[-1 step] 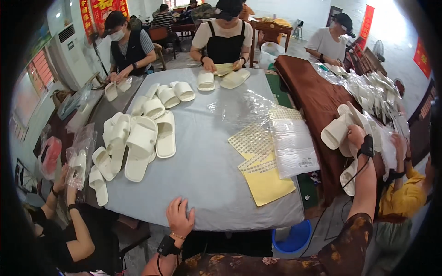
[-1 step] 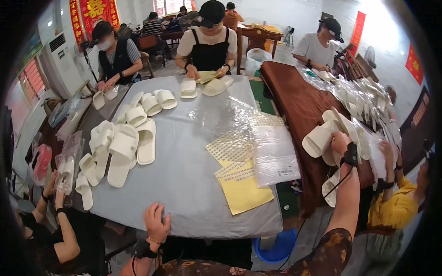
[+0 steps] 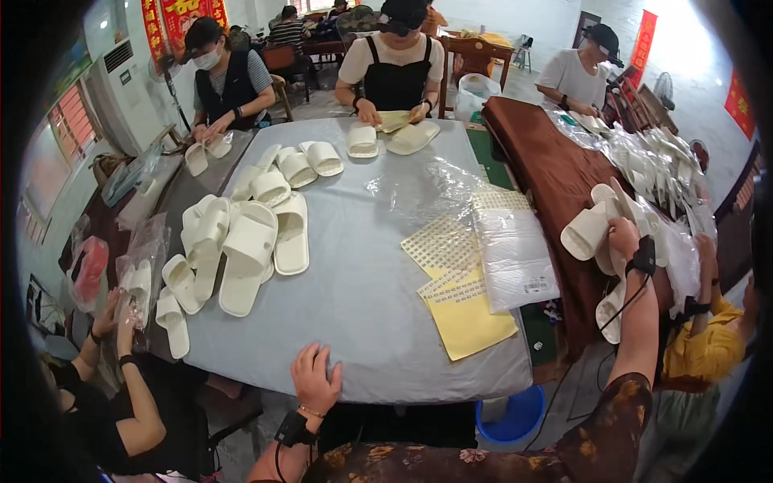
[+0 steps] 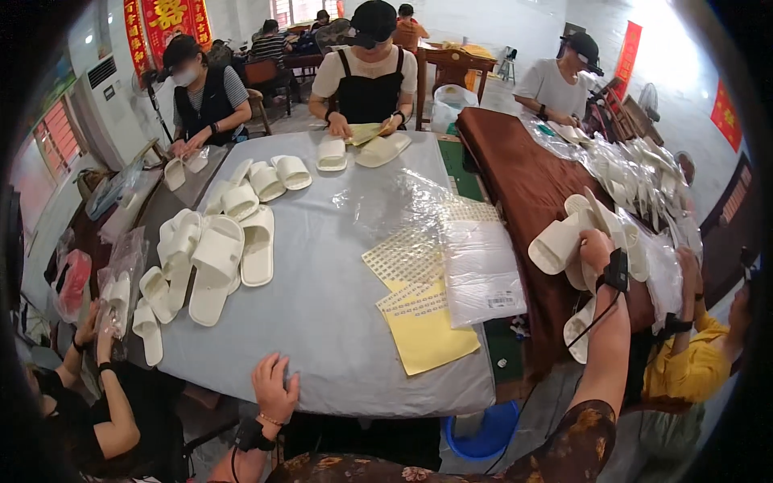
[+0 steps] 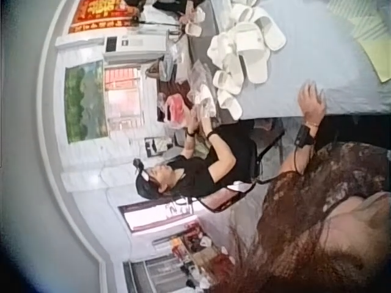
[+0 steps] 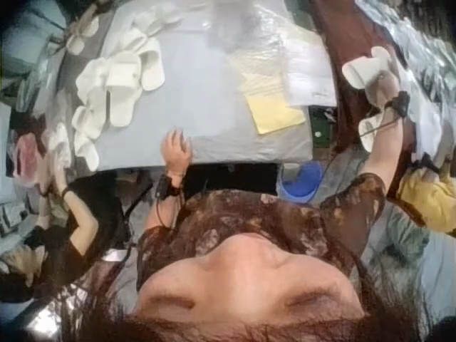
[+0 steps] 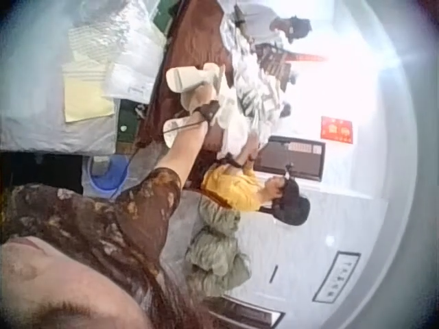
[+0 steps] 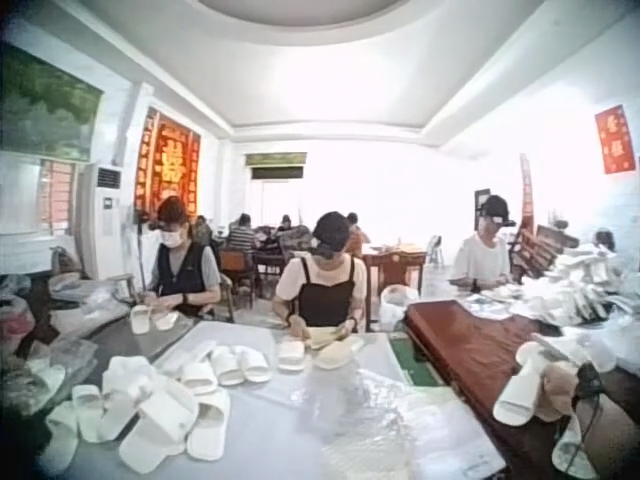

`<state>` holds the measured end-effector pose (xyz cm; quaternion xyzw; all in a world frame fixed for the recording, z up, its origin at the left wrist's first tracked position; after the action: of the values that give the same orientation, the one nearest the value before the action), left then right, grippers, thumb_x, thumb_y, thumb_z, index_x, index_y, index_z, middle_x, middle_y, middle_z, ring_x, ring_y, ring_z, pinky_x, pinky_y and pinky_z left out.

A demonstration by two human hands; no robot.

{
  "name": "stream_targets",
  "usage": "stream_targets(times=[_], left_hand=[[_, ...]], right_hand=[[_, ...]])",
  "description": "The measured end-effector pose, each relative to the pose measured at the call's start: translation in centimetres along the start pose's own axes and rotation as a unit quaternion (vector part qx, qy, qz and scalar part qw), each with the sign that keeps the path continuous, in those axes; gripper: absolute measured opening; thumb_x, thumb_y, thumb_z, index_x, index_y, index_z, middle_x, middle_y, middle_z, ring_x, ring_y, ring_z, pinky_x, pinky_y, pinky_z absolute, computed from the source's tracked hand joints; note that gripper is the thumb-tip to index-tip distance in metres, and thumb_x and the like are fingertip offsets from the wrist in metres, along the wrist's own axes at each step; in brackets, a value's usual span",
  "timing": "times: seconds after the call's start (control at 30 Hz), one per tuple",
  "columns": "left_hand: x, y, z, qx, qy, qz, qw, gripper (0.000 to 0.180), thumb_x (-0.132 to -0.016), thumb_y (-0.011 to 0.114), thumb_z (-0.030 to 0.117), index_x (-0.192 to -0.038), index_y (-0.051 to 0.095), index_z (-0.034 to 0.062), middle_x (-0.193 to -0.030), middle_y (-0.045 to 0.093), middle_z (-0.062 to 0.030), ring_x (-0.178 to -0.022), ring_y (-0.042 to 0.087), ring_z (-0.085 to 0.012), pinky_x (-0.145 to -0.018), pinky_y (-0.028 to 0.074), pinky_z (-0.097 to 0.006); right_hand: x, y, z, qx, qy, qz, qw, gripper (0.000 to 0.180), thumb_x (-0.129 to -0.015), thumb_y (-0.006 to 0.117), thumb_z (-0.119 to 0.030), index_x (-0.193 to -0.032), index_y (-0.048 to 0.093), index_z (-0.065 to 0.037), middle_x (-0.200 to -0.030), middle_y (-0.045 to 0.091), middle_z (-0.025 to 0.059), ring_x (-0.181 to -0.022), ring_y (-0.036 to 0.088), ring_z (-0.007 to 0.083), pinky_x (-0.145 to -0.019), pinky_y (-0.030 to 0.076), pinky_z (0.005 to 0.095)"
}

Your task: Applying labels to white slippers and organizing them for packaging in a factory environment.

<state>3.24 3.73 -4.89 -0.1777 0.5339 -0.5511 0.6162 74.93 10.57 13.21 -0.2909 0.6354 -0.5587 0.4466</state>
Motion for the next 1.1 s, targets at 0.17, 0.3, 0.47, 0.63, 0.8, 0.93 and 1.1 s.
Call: stream_targets(times=[0.17,0.3,0.47,0.63,0.8,0.93,1.1], left_hand=[[0.1,0.0,-0.2,0.008,-0.010,-0.001,1.000,0.041,-0.083,0.068,0.023,-0.119,0.061,0.0038,-0.126,0.055,-0.0170,-0.122,0.049,-0.0367,-0.102,0.036,-0.049],[0.0,-0.1,-0.3,0.008,-0.008,0.007,1.000,0.041,-0.083,0.068,0.023,-0.118,0.061,0.0030,-0.127,0.055,-0.0179,-0.122,0.049,-0.0375,-0.102,0.036,-0.049],[-0.2,-0.7,-0.4,0.025,-0.014,0.012,1.000,0.044,-0.081,0.071,0.021,-0.119,0.060,0.0022,-0.128,0.054,-0.0191,-0.121,0.049,-0.0381,-0.102,0.036,-0.049],[-2.1,-3.9,5.5,0.198,0.025,-0.079,0.977,0.058,-0.079,0.077,0.033,-0.125,0.058,0.0035,-0.136,0.049,-0.0195,-0.127,0.045,-0.0387,-0.105,0.036,-0.048],[-2.4,-6.2,8.2,0.364,0.081,-0.117,0.921,0.068,-0.081,0.078,0.031,-0.135,0.049,0.0006,-0.135,0.052,-0.0188,-0.126,0.048,-0.0396,-0.109,0.036,-0.042],[-2.4,-7.5,5.0,0.589,-0.220,-0.086,0.773,0.055,-0.089,0.068,0.018,-0.135,0.045,-0.0038,-0.125,0.059,-0.0147,-0.119,0.055,-0.0259,-0.101,0.043,-0.036],[-3.7,-4.2,-4.7,0.661,-0.371,-0.031,0.652,0.057,-0.095,0.060,0.019,-0.143,0.036,-0.0013,-0.114,0.060,-0.0067,-0.099,0.058,-0.0141,-0.086,0.048,-0.030]], right_hand=[[-3.9,0.5,-1.0,-0.203,-0.040,0.084,0.975,0.029,-0.079,0.058,-0.012,-0.104,0.070,-0.003,-0.093,0.071,0.0207,-0.086,0.069,0.0337,-0.076,0.052,0.0405],[-5.0,-2.4,-7.4,-0.371,-0.073,0.102,0.920,0.027,-0.081,0.061,-0.013,-0.101,0.068,0.003,-0.083,0.069,0.0114,-0.075,0.065,0.0176,-0.069,0.050,0.0323],[1.4,-6.7,-20.8,-0.642,-0.023,-0.012,0.766,0.021,-0.086,0.058,-0.010,-0.102,0.068,0.000,-0.087,0.068,0.0044,-0.073,0.062,0.0128,-0.065,0.049,0.0277],[12.2,-5.3,-31.3,-0.687,-0.072,-0.179,0.700,0.026,-0.089,0.057,-0.010,-0.113,0.062,0.001,-0.100,0.065,0.0069,-0.086,0.064,0.0171,-0.074,0.052,0.0298],[24.2,-4.4,-40.2,-0.742,0.116,-0.435,0.497,0.032,-0.089,0.058,-0.004,-0.121,0.057,0.001,-0.104,0.064,0.0068,-0.099,0.062,0.0190,-0.087,0.051,0.0363],[27.1,-2.4,-42.6,-0.729,-0.008,-0.462,0.506,0.042,-0.094,0.058,-0.011,-0.134,0.051,0.001,-0.123,0.059,0.0079,-0.112,0.058,0.0162,-0.093,0.049,0.0317],[23.8,3.6,-41.3,-0.533,-0.095,-0.313,0.780,0.038,-0.090,0.063,-0.016,-0.123,0.060,0.001,-0.103,0.065,0.0093,-0.087,0.063,0.0169,-0.074,0.052,0.0301]])
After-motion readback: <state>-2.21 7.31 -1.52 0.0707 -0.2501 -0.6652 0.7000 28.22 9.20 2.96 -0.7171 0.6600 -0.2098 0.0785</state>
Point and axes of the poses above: each hand's wrist, its own x-axis away from the middle knuckle, its own y-axis out of the palm, z = x × y, the point moved 2 cm from there along -x, towards the middle knuckle
